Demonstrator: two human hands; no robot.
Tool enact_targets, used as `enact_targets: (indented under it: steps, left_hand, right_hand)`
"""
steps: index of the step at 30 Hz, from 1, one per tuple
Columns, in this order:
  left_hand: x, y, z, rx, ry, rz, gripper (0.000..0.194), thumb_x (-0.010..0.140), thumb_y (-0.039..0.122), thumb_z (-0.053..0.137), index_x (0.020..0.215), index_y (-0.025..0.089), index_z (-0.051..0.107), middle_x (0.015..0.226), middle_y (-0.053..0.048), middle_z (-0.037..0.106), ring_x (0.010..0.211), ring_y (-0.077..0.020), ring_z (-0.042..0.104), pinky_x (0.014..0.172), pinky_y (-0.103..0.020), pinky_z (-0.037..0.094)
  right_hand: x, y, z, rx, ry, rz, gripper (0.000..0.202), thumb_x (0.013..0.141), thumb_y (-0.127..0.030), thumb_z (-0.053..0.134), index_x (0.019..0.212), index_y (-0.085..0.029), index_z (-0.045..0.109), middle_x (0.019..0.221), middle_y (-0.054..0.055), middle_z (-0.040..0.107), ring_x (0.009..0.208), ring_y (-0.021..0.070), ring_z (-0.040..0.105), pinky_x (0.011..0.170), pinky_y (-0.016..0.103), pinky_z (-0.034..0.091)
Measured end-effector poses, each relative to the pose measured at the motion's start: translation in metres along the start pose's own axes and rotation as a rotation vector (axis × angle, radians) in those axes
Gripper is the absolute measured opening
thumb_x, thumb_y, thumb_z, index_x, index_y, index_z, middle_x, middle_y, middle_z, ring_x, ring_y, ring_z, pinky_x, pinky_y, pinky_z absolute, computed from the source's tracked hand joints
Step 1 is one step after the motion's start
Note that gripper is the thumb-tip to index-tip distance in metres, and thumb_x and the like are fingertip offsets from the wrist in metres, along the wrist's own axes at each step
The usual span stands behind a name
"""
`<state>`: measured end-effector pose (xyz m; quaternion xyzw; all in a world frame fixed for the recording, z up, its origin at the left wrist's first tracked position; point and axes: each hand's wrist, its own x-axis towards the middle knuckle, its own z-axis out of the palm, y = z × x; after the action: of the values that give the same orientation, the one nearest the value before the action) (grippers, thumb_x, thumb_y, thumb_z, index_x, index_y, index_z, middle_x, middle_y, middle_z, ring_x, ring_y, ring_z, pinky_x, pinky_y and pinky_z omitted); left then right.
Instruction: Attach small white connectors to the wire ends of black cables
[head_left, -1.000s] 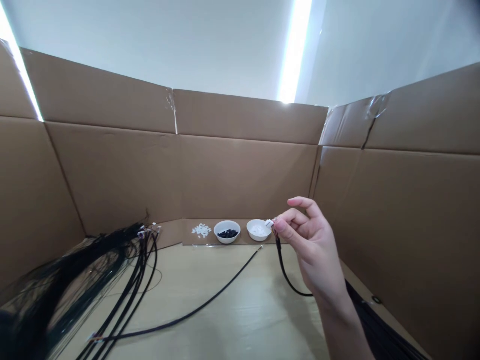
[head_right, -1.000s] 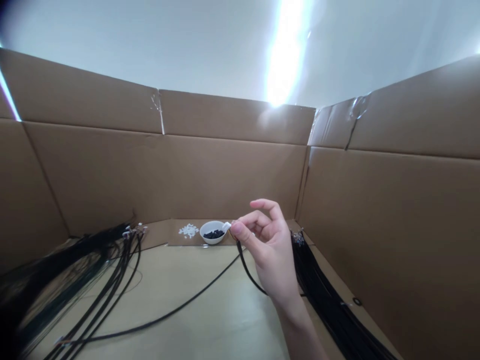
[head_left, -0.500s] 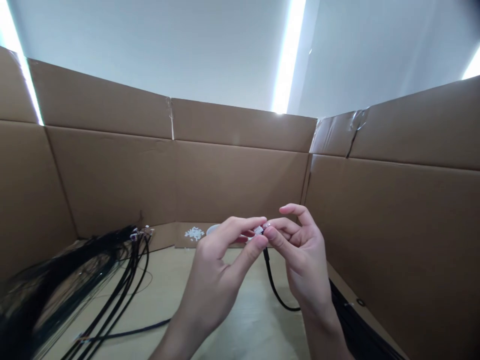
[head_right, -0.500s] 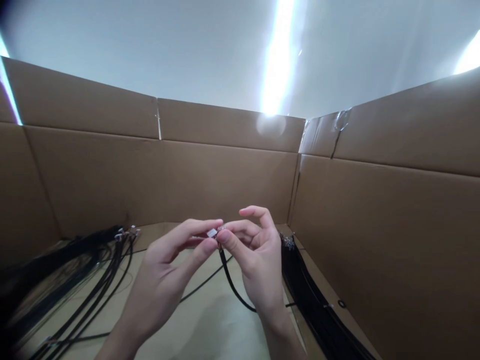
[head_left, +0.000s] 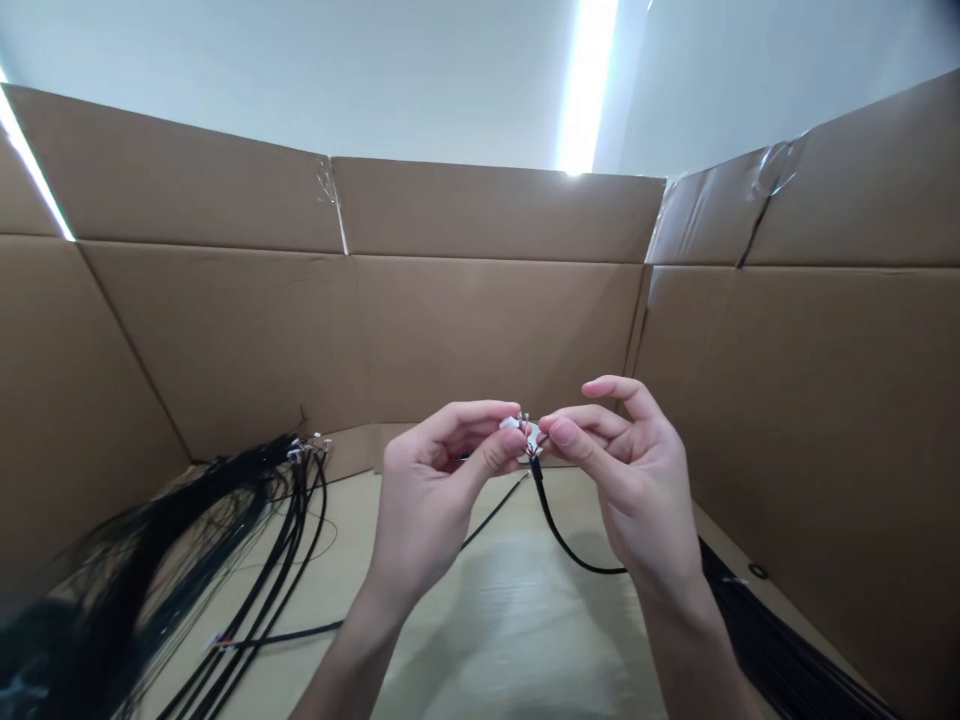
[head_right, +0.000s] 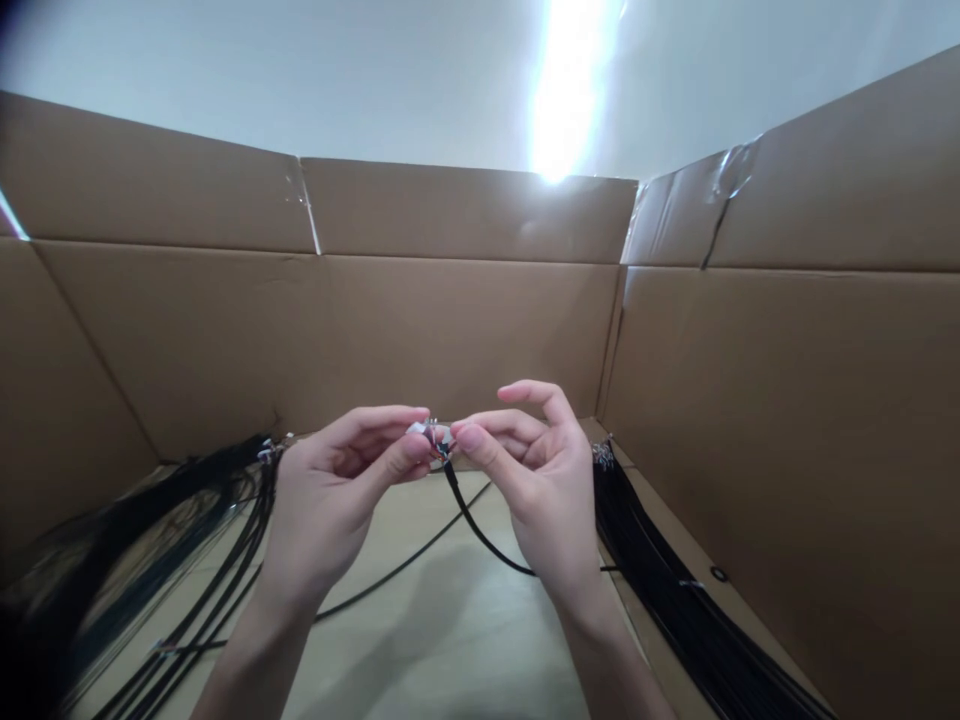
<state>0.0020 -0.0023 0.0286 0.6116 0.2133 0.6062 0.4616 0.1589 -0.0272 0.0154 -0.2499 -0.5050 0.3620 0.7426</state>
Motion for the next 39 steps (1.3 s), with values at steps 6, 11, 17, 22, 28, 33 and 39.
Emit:
enact_targets:
  steps: [6,11,17,22,28,33,39]
  left_hand:
    - [0.002,0.000,0.000,-0.021,-0.027,-0.037,0.009,0.085,0.018,0.087,0.091,0.024,0.084,0.079,0.003,0.082,0.073,-0.0102,0.078,0.070,-0.013,0.066]
    - [0.000,-0.002,0.004,-0.053,-0.064,-0.056,0.011,0.082,0.013,0.086,0.087,0.022,0.082,0.078,0.001,0.082,0.069,-0.0121,0.077,0.067,-0.016,0.066]
    - [-0.001,-0.003,0.002,0.050,-0.047,0.013,0.014,0.083,0.013,0.088,0.087,0.025,0.083,0.083,0.004,0.082,0.078,-0.0115,0.079,0.071,-0.013,0.064]
    - [-0.001,-0.001,-0.001,0.222,-0.016,0.120,0.011,0.086,0.017,0.088,0.087,0.027,0.083,0.085,0.006,0.082,0.080,-0.0101,0.078,0.072,-0.011,0.061]
    - [0.000,0.001,-0.003,0.175,-0.042,0.075,0.012,0.084,0.019,0.089,0.091,0.025,0.083,0.089,0.003,0.082,0.082,-0.0131,0.079,0.073,-0.015,0.065]
    - [0.001,0.001,-0.002,0.073,-0.060,0.053,0.014,0.083,0.017,0.089,0.092,0.024,0.082,0.085,0.002,0.082,0.082,-0.0149,0.080,0.073,-0.017,0.067]
    - [0.002,0.000,-0.003,-0.014,-0.076,-0.009,0.011,0.085,0.016,0.087,0.090,0.026,0.084,0.084,0.003,0.083,0.078,-0.0120,0.081,0.071,-0.013,0.066]
  right_hand:
    - [-0.001,0.001,-0.004,-0.126,-0.039,-0.052,0.028,0.095,-0.024,0.083,0.115,-0.030,0.064,0.093,-0.003,0.081,0.087,0.0156,0.078,0.081,0.029,0.067]
    - [-0.002,-0.002,-0.010,-0.423,-0.162,-0.225,0.010,0.102,-0.024,0.074,0.103,-0.031,0.081,0.101,-0.001,0.079,0.093,0.0165,0.074,0.081,0.029,0.061]
    - [0.002,-0.002,-0.018,-0.441,-0.187,-0.177,0.006,0.099,-0.027,0.079,0.099,-0.031,0.083,0.094,-0.002,0.079,0.086,0.0162,0.074,0.078,0.029,0.060]
    - [0.004,-0.003,-0.022,-0.408,-0.195,-0.080,0.011,0.099,-0.035,0.078,0.091,-0.027,0.077,0.088,-0.002,0.075,0.082,0.0157,0.073,0.076,0.028,0.059]
    - [0.000,-0.006,-0.017,-0.397,-0.240,-0.030,0.018,0.105,-0.040,0.069,0.096,-0.025,0.070,0.096,0.001,0.072,0.089,0.0177,0.068,0.081,0.030,0.056]
    - [-0.001,-0.003,-0.013,-0.386,-0.204,-0.065,0.015,0.105,-0.038,0.070,0.097,-0.026,0.071,0.092,0.001,0.073,0.083,0.0170,0.068,0.075,0.030,0.056]
    - [0.000,-0.004,-0.012,-0.392,-0.185,-0.080,0.010,0.103,-0.035,0.073,0.096,-0.028,0.075,0.090,-0.002,0.076,0.081,0.0146,0.071,0.074,0.027,0.058]
